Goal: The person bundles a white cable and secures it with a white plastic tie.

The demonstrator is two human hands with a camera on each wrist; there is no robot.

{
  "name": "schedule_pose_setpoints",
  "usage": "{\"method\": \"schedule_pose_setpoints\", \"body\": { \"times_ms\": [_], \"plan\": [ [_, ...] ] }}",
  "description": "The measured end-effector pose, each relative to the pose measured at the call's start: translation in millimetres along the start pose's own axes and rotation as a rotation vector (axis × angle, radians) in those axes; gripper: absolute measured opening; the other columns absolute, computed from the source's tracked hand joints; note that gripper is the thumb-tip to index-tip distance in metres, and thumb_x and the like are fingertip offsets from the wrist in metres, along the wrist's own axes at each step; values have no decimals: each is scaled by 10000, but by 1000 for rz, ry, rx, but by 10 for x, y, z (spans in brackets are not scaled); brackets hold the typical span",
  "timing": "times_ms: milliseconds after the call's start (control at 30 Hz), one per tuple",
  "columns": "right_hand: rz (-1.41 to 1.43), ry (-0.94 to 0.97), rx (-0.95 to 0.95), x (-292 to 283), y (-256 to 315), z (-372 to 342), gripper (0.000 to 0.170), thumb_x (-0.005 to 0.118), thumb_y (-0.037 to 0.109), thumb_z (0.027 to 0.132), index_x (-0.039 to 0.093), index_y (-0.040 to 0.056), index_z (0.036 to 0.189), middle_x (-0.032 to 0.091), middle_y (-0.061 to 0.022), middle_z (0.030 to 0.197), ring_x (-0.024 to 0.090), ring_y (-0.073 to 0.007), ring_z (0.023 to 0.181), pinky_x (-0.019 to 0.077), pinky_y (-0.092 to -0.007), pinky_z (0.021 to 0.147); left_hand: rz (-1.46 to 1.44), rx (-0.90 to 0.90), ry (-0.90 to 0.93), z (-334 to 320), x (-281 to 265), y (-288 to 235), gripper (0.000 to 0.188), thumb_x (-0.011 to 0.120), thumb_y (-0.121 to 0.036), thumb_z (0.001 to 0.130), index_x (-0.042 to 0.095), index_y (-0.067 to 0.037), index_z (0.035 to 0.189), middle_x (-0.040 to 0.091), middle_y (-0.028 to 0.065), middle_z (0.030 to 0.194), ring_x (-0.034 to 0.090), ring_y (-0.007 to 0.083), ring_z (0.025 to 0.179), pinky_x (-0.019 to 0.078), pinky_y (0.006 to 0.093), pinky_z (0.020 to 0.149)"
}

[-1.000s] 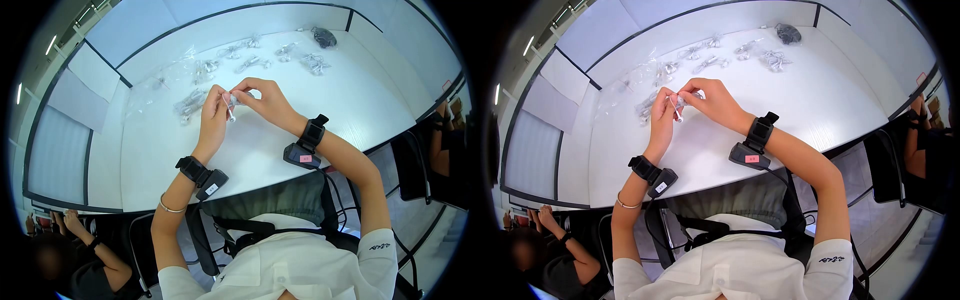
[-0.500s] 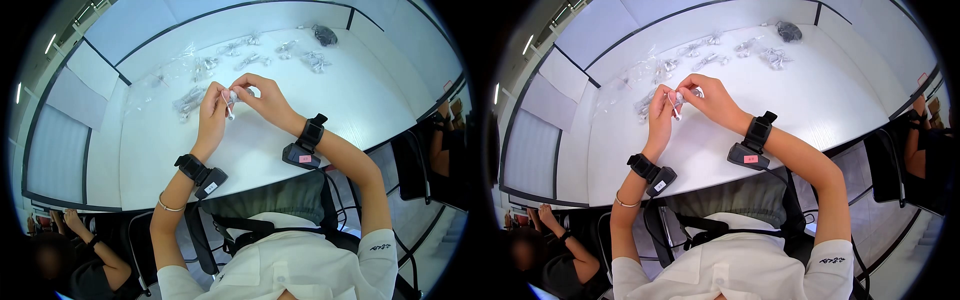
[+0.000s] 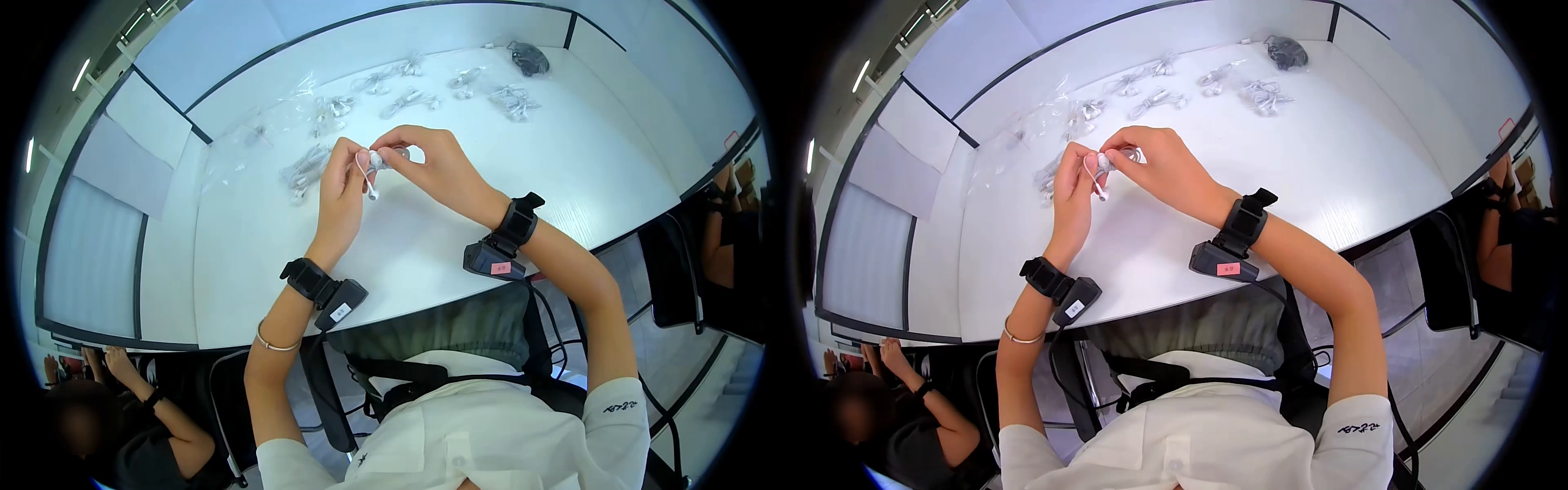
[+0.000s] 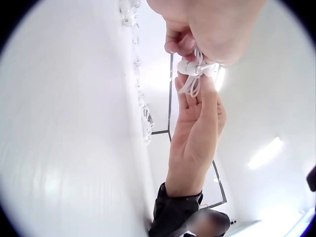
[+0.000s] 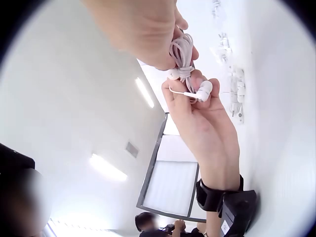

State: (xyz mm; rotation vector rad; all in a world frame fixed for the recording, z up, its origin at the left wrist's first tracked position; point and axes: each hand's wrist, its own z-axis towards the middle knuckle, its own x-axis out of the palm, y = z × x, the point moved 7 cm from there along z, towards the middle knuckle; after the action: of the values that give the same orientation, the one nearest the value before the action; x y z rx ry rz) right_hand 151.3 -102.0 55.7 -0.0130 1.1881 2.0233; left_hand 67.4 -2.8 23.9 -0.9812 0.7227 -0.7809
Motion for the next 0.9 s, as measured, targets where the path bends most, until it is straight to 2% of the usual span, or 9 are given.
{"method": "schedule_pose_setpoints", "body": {
  "times_ms": [367, 467, 667, 767, 900],
  "plan": [
    [-1, 5, -62, 2, 56, -11, 110, 551, 66, 866, 595, -23, 912, 640, -134, 833, 627, -245, 773, 486, -320, 697, -3, 33, 27, -24, 27, -55, 219, 394, -257, 984, 419, -83, 853, 403, -19, 719, 377, 53, 652, 307, 202, 568],
    [18, -15, -43, 31, -22, -24, 135, 585, 113, 872, 612, 1, 942, 634, -72, 817, 565, -155, 731, 440, -276, 679, -26, 11, 27, -20, 22, -40, 218, 402, -253, 980, 416, -84, 843, 394, -22, 719, 376, 54, 649, 303, 200, 566],
    [34, -24, -26, 61, -47, -30, 132, 576, 112, 877, 600, -4, 937, 626, -68, 808, 545, -146, 718, 439, -273, 680, -74, -7, 36, -1, 14, -18, 181, 407, -207, 965, 406, -86, 830, 396, -26, 733, 379, 52, 638, 300, 198, 562],
    [-1, 3, -23, 68, -22, -23, 118, 540, 73, 885, 559, -29, 941, 626, -133, 843, 628, -242, 782, 492, -325, 701, -96, -27, 29, 11, 5, 0, 168, 407, -191, 959, 403, -90, 826, 396, -29, 732, 383, 51, 635, 301, 198, 558],
    [-8, -27, -59, 78, -45, -30, 114, 538, 74, 888, 548, -27, 941, 606, -142, 876, 622, -265, 809, 491, -336, 696, -167, -70, 41, 28, 4, 89, 189, 423, -219, 963, 388, -98, 822, 410, -28, 745, 398, 50, 645, 313, 199, 561]
  ]
}}
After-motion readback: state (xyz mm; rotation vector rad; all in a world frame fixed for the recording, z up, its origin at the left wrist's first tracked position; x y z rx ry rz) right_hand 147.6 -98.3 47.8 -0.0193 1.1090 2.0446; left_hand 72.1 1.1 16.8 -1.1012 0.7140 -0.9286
